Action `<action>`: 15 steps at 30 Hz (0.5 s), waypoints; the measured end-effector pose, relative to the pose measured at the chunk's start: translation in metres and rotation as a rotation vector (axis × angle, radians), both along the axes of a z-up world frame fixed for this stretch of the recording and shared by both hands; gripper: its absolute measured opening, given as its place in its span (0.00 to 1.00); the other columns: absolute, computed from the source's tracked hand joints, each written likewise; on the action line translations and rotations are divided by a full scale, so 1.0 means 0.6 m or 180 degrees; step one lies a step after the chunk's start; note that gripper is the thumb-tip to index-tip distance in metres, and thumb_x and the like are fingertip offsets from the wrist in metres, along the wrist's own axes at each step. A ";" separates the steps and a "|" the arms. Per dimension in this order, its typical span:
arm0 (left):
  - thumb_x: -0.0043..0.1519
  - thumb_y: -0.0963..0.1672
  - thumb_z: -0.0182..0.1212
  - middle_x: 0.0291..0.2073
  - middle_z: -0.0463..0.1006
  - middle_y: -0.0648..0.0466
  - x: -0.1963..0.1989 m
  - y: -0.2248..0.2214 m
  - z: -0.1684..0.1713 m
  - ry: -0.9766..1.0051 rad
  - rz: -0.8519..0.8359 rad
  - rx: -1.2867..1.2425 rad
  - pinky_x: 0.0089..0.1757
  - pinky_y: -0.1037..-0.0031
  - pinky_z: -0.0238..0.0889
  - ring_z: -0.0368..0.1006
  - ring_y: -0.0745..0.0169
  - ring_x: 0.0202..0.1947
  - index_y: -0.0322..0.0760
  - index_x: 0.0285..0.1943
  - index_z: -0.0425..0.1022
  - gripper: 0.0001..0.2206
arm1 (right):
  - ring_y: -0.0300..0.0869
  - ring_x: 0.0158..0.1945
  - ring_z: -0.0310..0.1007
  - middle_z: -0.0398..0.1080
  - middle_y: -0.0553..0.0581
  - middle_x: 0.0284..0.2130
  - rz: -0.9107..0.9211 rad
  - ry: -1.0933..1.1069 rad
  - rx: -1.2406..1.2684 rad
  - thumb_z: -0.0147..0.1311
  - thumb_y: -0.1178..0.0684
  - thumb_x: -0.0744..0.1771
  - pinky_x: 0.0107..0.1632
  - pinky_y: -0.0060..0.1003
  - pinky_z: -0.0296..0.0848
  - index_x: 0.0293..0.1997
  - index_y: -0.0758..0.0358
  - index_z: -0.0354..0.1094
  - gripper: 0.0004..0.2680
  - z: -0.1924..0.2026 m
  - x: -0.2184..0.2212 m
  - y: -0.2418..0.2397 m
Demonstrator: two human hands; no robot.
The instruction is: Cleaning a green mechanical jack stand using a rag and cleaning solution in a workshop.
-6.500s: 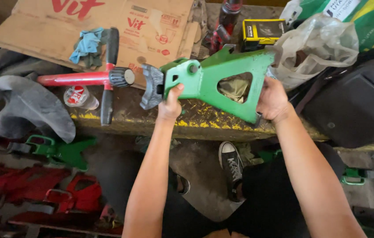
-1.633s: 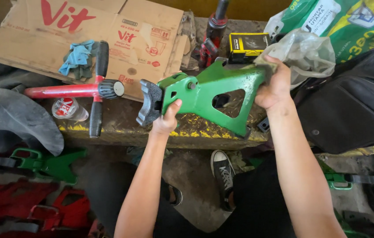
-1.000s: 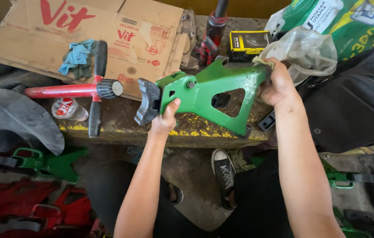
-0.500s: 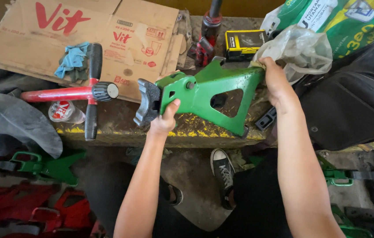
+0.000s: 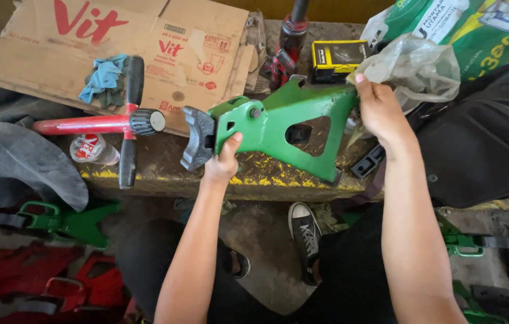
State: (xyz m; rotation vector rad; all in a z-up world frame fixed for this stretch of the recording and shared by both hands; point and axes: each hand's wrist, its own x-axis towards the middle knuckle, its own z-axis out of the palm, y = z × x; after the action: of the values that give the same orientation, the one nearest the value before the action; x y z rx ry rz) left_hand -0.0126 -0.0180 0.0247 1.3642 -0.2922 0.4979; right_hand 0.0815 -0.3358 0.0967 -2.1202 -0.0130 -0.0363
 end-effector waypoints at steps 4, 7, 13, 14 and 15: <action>0.66 0.45 0.57 0.60 0.73 0.49 -0.007 -0.012 0.035 -0.0053 -0.0120 0.0078 0.62 0.64 0.62 0.69 0.56 0.61 0.31 0.68 0.66 0.22 | 0.47 0.38 0.68 0.71 0.65 0.34 -0.0330 -0.0329 -0.0678 0.42 0.43 0.75 0.48 0.45 0.68 0.46 0.72 0.70 0.18 -0.004 -0.010 -0.011; 0.67 0.45 0.57 0.58 0.73 0.50 -0.005 -0.012 0.039 -0.0168 -0.0114 0.0292 0.61 0.64 0.64 0.69 0.56 0.60 0.31 0.67 0.67 0.20 | 0.51 0.44 0.73 0.71 0.61 0.37 -0.0570 -0.1575 -0.0847 0.40 0.50 0.75 0.50 0.50 0.70 0.46 0.69 0.68 0.12 -0.021 0.005 -0.045; 0.67 0.44 0.57 0.57 0.73 0.50 0.000 -0.009 0.014 -0.0146 -0.0092 0.0210 0.60 0.65 0.63 0.68 0.56 0.59 0.30 0.67 0.66 0.20 | 0.47 0.39 0.68 0.69 0.60 0.41 0.0280 -0.1189 0.3721 0.45 0.55 0.77 0.45 0.44 0.65 0.53 0.64 0.66 0.06 0.015 -0.027 0.013; 0.67 0.44 0.57 0.57 0.74 0.50 0.000 -0.009 0.008 -0.0115 -0.0062 0.0172 0.60 0.64 0.64 0.69 0.56 0.58 0.30 0.66 0.67 0.20 | 0.50 0.43 0.70 0.69 0.61 0.43 0.0201 -0.1787 0.2314 0.44 0.55 0.77 0.50 0.47 0.67 0.52 0.63 0.66 0.05 0.017 -0.034 0.036; 0.67 0.44 0.57 0.57 0.74 0.49 0.000 -0.009 0.002 -0.0087 -0.0045 0.0138 0.60 0.64 0.65 0.70 0.56 0.58 0.30 0.66 0.68 0.19 | 0.53 0.47 0.73 0.69 0.62 0.44 0.0112 -0.2296 0.0872 0.44 0.55 0.77 0.54 0.50 0.70 0.51 0.62 0.66 0.05 0.018 -0.042 0.058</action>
State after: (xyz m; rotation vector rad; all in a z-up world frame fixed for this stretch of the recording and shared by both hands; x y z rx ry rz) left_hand -0.0129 -0.0235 0.0260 1.3974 -0.3365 0.5015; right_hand 0.0562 -0.3011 0.1077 -1.7327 -0.4461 -0.7355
